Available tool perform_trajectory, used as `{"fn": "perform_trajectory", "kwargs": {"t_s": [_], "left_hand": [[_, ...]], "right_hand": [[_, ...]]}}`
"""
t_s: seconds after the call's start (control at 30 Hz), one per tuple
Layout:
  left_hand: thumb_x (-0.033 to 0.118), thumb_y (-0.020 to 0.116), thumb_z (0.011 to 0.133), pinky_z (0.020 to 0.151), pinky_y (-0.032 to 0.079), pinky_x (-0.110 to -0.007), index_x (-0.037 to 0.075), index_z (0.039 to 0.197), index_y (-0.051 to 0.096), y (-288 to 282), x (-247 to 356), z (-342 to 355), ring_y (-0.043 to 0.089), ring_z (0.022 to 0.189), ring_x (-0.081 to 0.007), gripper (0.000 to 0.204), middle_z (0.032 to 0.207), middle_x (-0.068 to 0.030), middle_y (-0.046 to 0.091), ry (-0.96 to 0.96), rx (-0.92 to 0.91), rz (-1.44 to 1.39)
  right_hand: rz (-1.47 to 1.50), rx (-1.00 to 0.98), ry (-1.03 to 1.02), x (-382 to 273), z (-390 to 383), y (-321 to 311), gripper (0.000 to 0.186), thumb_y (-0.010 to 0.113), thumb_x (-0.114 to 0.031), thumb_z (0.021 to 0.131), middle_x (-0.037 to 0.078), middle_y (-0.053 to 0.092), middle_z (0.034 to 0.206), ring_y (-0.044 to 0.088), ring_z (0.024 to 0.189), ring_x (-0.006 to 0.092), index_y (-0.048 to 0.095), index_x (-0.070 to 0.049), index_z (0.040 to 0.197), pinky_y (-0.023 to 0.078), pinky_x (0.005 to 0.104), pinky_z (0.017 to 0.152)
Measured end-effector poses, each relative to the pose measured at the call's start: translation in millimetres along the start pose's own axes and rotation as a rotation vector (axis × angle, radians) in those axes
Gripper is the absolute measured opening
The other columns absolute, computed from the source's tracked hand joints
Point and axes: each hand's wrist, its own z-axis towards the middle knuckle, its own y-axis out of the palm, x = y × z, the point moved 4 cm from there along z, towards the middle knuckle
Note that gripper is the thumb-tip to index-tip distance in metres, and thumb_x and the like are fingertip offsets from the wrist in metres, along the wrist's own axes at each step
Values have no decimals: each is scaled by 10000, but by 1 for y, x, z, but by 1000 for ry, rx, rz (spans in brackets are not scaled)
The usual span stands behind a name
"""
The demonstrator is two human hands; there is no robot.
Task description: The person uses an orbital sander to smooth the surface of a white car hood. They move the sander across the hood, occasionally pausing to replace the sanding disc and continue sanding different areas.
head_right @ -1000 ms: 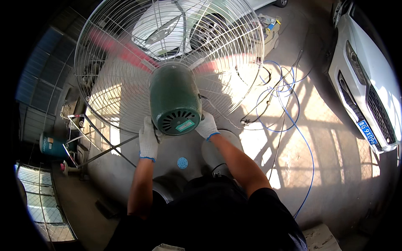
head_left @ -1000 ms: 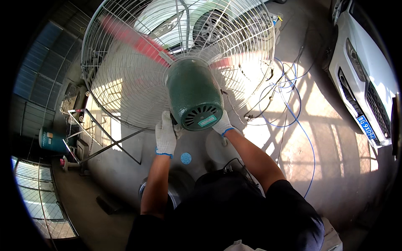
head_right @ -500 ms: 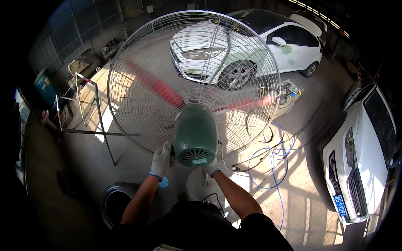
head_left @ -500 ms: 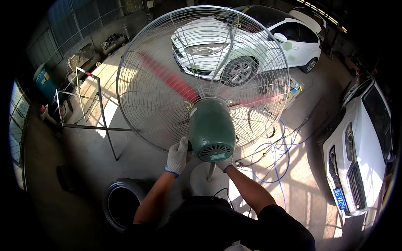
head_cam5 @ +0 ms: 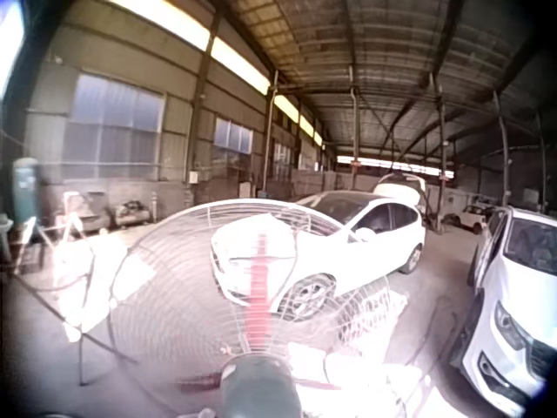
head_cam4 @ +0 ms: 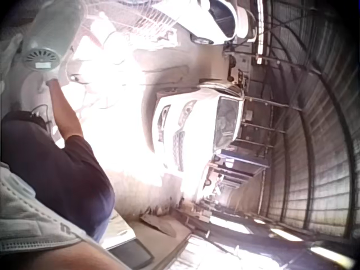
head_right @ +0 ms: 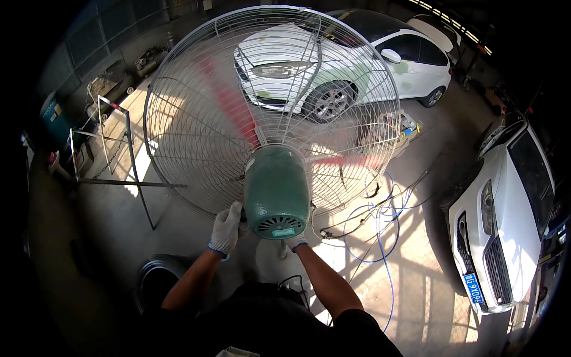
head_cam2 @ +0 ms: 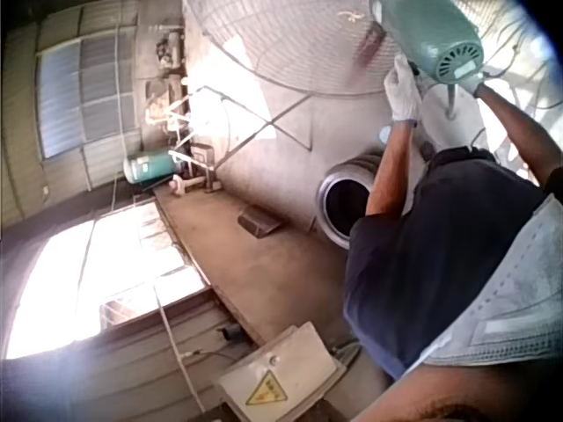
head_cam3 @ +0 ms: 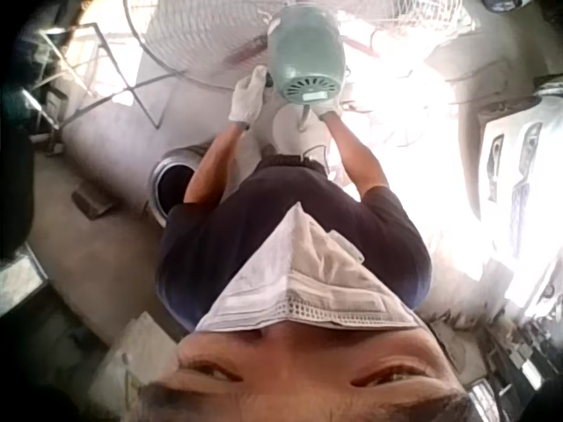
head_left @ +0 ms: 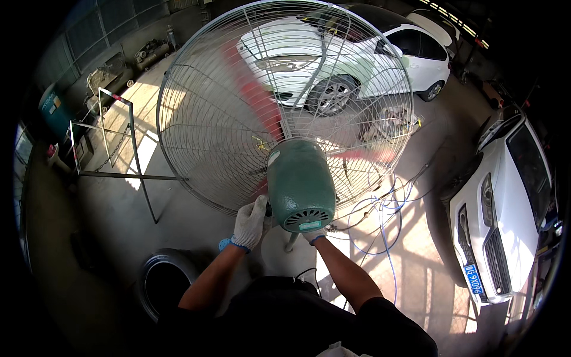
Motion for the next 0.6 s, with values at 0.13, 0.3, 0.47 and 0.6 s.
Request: {"fn": "perform_trajectory", "kwargs": {"t_s": [0.13, 0.3, 0.47, 0.6], "left_hand": [[507, 465, 1103, 498, 389, -275, 70, 805, 592, 8, -2, 1, 465, 523, -102, 543, 637, 3, 533, 9, -43, 74], [531, 476, 1092, 500, 397, -275, 72, 811, 592, 25, -6, 2, 465, 522, -104, 551, 639, -1, 537, -20, -40, 39], [499, 527, 1078, 479, 375, -270, 55, 812, 608, 37, -5, -14, 469, 507, -107, 524, 621, -13, 543, -88, -18, -62], [506, 506, 1078, 449, 361, -273, 103, 798, 590, 30, -1, -26, 410, 454, -93, 498, 597, 14, 514, -157, 134, -96]], "right_hand": [[38, 34, -63, 18, 6, 8, 469, 528, -385, 1043, 133, 572, 1485, 508, 1376, 331, 591, -139, 1437, 329, 492, 1211], [-115, -30, -4, 29, 7, 7, 437, 512, -344, 1045, 120, 564, 1488, 501, 1374, 327, 590, -140, 1424, 323, 487, 1216], [-199, 24, -57, 20, -8, -10, 420, 506, -328, 1044, 119, 565, 1481, 503, 1360, 332, 597, -138, 1408, 328, 491, 1209], [-30, 26, -92, -1, -11, -9, 420, 481, -343, 1070, 123, 580, 1459, 528, 1332, 312, 588, -122, 1412, 381, 478, 1175]]}}
